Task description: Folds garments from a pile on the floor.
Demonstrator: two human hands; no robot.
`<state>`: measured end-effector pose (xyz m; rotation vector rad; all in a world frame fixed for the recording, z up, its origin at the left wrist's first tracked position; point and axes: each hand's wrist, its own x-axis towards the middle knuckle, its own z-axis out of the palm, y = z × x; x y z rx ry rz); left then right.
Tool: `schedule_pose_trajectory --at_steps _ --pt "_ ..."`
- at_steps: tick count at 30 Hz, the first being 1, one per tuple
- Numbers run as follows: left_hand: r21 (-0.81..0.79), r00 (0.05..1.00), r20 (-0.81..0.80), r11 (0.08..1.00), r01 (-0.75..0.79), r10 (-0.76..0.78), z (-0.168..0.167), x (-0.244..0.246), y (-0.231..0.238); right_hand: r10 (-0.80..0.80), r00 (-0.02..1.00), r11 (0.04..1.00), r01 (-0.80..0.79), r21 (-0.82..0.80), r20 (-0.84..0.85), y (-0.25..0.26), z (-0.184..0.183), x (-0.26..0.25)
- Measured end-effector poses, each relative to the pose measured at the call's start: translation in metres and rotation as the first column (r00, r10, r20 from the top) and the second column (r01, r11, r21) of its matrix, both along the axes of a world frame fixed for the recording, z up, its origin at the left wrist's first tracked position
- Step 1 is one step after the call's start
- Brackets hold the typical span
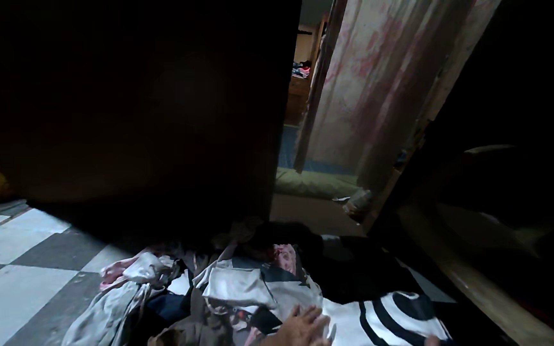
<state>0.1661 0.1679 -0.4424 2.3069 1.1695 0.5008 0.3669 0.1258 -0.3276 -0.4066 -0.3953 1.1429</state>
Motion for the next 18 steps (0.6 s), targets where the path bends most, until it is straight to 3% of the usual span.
schedule_pose_trajectory --at_steps 2,4,5,7,10,11,12,13,14,15,18 --pt "-0.107 0.926 0.353 0.989 -0.103 0.135 0.026 -0.026 0.002 0.032 0.995 0.999 -0.028 -0.044 0.09 0.007 0.015 -0.034" --pt "-0.319 0.644 0.678 0.931 -0.176 0.354 0.052 -0.062 0.003 0.047 0.973 0.996 -0.029 -0.083 0.227 0.012 0.026 -0.077" --pt "-0.45 0.471 0.737 0.872 -0.192 0.484 0.064 -0.082 0.004 0.043 0.943 0.996 -0.013 -0.094 0.329 0.014 0.029 -0.101" --pt "-0.631 0.231 0.728 0.763 -0.141 0.645 0.084 -0.127 0.007 0.063 0.824 0.995 -0.011 -0.095 0.564 0.012 0.027 -0.151" --pt "-0.72 0.039 0.693 0.694 -0.011 0.72 0.081 -0.189 0.008 0.158 0.534 0.96 -0.279 -0.003 0.831 0.022 0.005 -0.228" --pt "-0.753 -0.039 0.658 0.658 -0.023 0.752 0.078 -0.201 0.009 0.188 0.391 0.933 -0.357 -0.04 0.901 0.03 -0.008 -0.25" --pt "-0.782 -0.088 0.623 0.621 -0.051 0.777 0.072 -0.21 0.009 0.224 0.15 0.899 -0.414 -0.145 0.963 0.035 -0.015 -0.264" --pt "-0.806 -0.102 0.591 0.583 -0.1 0.8 0.067 -0.218 0.009 0.255 -0.129 0.844 -0.454 -0.286 0.958 0.038 -0.017 -0.272" --pt "-0.82 -0.069 0.566 0.553 -0.147 0.821 0.061 -0.225 0.01 0.24 -0.342 0.803 -0.456 -0.384 0.909 0.039 -0.021 -0.278" --pt "-0.819 0.015 0.552 0.545 -0.179 0.834 0.055 -0.232 0.01 0.213 -0.463 0.781 -0.448 -0.435 0.86 0.037 -0.025 -0.281" --pt "-0.777 0.325 0.474 0.562 -0.283 0.818 0.046 -0.243 0.016 0.142 -0.558 0.773 -0.454 -0.444 0.818 0.031 -0.041 -0.271"
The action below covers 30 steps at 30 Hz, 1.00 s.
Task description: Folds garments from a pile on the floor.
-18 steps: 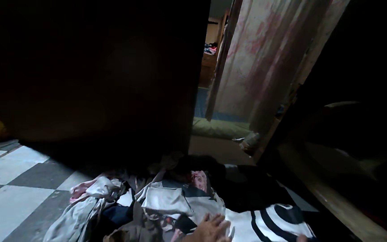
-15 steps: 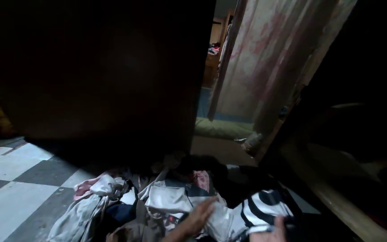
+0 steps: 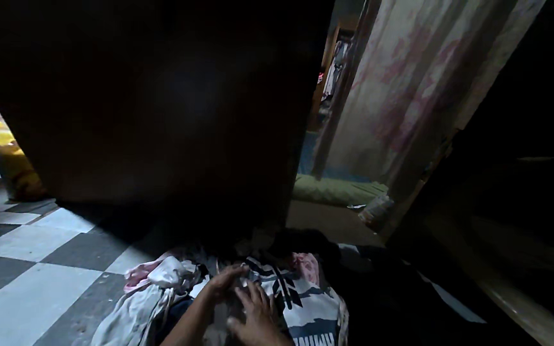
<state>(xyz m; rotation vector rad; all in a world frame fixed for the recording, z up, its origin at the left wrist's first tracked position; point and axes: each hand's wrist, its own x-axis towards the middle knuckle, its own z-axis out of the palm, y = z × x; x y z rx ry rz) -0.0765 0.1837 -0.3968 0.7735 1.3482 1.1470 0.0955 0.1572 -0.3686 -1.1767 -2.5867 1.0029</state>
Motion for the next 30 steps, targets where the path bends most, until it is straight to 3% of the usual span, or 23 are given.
schedule_pose_trajectory --at_steps 3,8,14,20,22,24,27,29,30 --pt "0.005 0.979 -0.145 0.989 0.146 -0.144 0.005 -0.003 0.008 -0.03 0.997 0.992 0.038 0.122 -0.066 0.002 -0.012 0.025" --pt "0.135 0.975 -0.115 0.969 0.205 -0.19 0.035 -0.006 0.007 -0.143 0.97 0.888 0.213 0.407 -0.196 0.031 -0.037 0.075" --pt "-0.049 0.914 -0.384 0.992 0.119 -0.128 -0.002 -0.015 0.016 -0.261 0.965 0.927 0.241 0.288 0.03 0.036 -0.064 0.1" --pt "0.126 0.952 -0.301 0.992 -0.012 0.05 0.012 -0.007 0.017 -0.436 0.897 0.841 0.435 0.323 -0.071 0.029 -0.075 0.109" --pt "0.151 0.927 -0.373 0.988 0.026 0.033 0.003 -0.011 0.02 -0.483 0.871 0.815 0.483 0.32 -0.085 0.033 -0.083 0.121" --pt "0.081 0.808 -0.59 0.995 0.061 -0.002 -0.01 -0.009 0.021 -0.518 0.851 0.807 0.519 0.283 -0.082 0.042 -0.092 0.134" --pt "-0.042 0.441 -0.897 0.999 -0.009 -0.034 -0.001 0.015 0.016 -0.558 0.825 0.813 0.565 0.141 -0.087 0.054 -0.093 0.153" --pt "0.081 0.218 -0.973 0.997 0.009 0.077 0.009 0.036 0.008 -0.61 0.753 0.769 0.638 0.045 -0.247 0.053 -0.089 0.159" --pt "0.161 0.158 -0.976 0.984 0.071 0.148 0.013 0.046 0.005 -0.643 0.682 0.729 0.684 -0.005 -0.349 0.05 -0.087 0.16"
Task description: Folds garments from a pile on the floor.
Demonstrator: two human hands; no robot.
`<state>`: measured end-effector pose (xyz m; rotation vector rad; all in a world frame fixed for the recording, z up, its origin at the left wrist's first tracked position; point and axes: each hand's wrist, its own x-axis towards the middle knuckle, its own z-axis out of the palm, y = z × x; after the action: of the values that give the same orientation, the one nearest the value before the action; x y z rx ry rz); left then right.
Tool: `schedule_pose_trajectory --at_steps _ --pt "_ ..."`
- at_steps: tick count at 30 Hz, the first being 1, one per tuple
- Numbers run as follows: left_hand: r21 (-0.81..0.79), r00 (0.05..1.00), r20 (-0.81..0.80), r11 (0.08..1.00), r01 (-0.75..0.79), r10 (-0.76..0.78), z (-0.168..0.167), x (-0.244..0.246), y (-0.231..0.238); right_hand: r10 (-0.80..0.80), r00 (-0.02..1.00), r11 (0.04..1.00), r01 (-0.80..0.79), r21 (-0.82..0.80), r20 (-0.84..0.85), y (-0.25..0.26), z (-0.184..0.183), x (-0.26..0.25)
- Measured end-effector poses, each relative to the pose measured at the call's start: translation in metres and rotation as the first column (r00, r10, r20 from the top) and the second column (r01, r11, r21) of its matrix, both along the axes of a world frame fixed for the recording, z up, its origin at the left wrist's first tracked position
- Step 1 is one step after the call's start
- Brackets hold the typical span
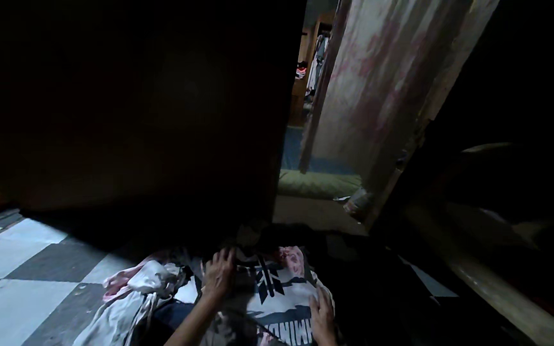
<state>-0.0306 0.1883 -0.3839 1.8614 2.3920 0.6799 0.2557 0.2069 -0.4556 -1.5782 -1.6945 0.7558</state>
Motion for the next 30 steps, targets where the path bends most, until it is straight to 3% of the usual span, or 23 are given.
schedule_pose_trajectory --at_steps 2,5,8,11,13,16,18,21,23,27,30 --pt "0.086 0.983 -0.046 0.98 0.182 -0.178 0.0 0.015 -0.005 -0.108 0.972 0.992 0.119 0.042 -0.207 -0.01 0.0 -0.001" --pt "-0.045 0.906 -0.024 0.906 0.42 -0.422 -0.014 0.025 0.002 -0.209 0.904 0.978 0.19 -0.087 -0.373 -0.027 0.004 -0.005" --pt "-0.257 0.956 0.078 0.921 0.294 -0.284 -0.033 0.015 0.014 -0.304 0.831 0.927 0.145 -0.345 -0.465 -0.034 0.012 -0.005" --pt "-0.213 0.998 0.049 0.975 0.058 -0.049 -0.05 -0.004 0.02 -0.344 0.779 0.865 0.046 -0.5 -0.524 -0.034 0.021 -0.001" --pt "-0.248 0.999 0.037 0.969 -0.011 0.021 -0.049 -0.012 0.019 -0.358 0.759 0.845 0.016 -0.534 -0.544 -0.031 0.024 0.0" --pt "-0.315 0.999 0.001 0.949 -0.036 0.038 -0.031 -0.011 0.016 -0.38 0.732 0.851 0.036 -0.524 -0.566 -0.029 0.028 -0.005" --pt "-0.275 1.0 0.002 0.961 -0.012 0.013 -0.012 0.002 0.008 -0.415 0.698 0.85 0.069 -0.522 -0.583 -0.03 0.032 -0.01" --pt "-0.173 0.971 0.223 0.976 0.13 -0.09 0.002 0.02 -0.008 -0.443 0.664 0.854 0.108 -0.509 -0.602 -0.035 0.046 -0.017" --pt "-0.163 0.874 0.47 0.961 0.222 -0.122 -0.004 0.023 -0.012 -0.393 0.668 0.883 0.081 -0.463 -0.632 -0.037 0.064 -0.024" --pt "-0.129 0.719 0.693 0.972 0.195 -0.052 -0.011 0.021 -0.014 -0.083 0.734 0.969 -0.099 -0.228 -0.674 -0.037 0.119 -0.051" --pt "-0.097 0.457 0.888 0.992 0.085 0.048 0.006 0.025 -0.022 0.231 0.809 0.944 -0.32 -0.076 -0.54 -0.04 0.167 -0.083"
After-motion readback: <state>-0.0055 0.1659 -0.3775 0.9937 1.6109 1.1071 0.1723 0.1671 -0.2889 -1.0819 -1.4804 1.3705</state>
